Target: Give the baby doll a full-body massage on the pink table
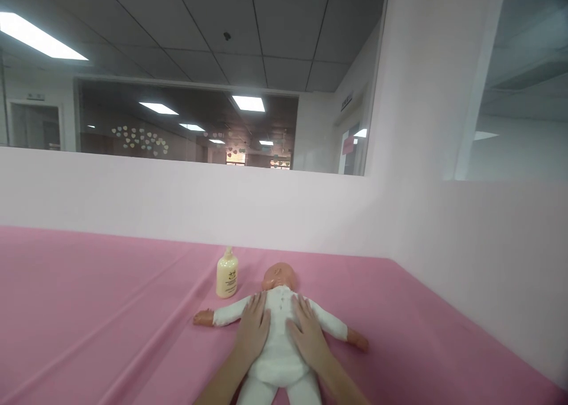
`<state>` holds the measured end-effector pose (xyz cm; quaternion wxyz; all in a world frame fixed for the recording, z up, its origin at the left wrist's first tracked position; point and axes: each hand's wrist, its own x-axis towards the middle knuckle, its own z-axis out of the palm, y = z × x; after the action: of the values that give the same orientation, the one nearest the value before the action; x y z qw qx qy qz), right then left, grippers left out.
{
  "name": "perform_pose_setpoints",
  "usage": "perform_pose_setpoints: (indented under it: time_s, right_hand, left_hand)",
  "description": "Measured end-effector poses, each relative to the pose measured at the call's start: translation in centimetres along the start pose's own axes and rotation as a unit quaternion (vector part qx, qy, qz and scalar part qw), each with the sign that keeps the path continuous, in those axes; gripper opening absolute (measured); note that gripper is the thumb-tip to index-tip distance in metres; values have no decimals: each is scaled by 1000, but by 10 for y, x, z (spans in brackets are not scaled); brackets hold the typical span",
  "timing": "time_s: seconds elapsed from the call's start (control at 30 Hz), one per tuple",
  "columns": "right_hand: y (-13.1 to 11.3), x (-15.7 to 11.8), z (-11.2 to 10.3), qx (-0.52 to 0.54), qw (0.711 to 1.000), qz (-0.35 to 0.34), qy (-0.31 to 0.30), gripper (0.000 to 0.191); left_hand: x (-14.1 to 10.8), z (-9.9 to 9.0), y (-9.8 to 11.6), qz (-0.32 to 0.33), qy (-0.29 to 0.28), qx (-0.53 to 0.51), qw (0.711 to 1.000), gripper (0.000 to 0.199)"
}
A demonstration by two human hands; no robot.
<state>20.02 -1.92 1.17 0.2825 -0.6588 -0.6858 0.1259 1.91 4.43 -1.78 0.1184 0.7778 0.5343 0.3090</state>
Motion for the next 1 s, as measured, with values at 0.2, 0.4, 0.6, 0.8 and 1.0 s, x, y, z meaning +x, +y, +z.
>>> perform_pose_setpoints:
  time_s: [0.2,0.4,0.6,0.8,1.0]
  right_hand:
    - [30,10,-4,-77,991,102,30,68]
    - [2,3,-3,-97,992,73,-27,65]
    - [-38,-16,-15,-80,993,-12,-84,71]
    - [-73,-40,-24,-52,986,-88,-133,69]
    - [-88,-55,-31,53,962,-196,-183,78]
  left_hand:
    - [3,6,-25,-42,58,67,995,60]
    - [1,4,-18,49,26,51,997,56]
    - [0,-8,-12,141,-11,-11,990,54]
    - [-5,-17,-8,181,-23,-41,982,54]
    - [-4,-17,-12,171,-22,-79,982,54]
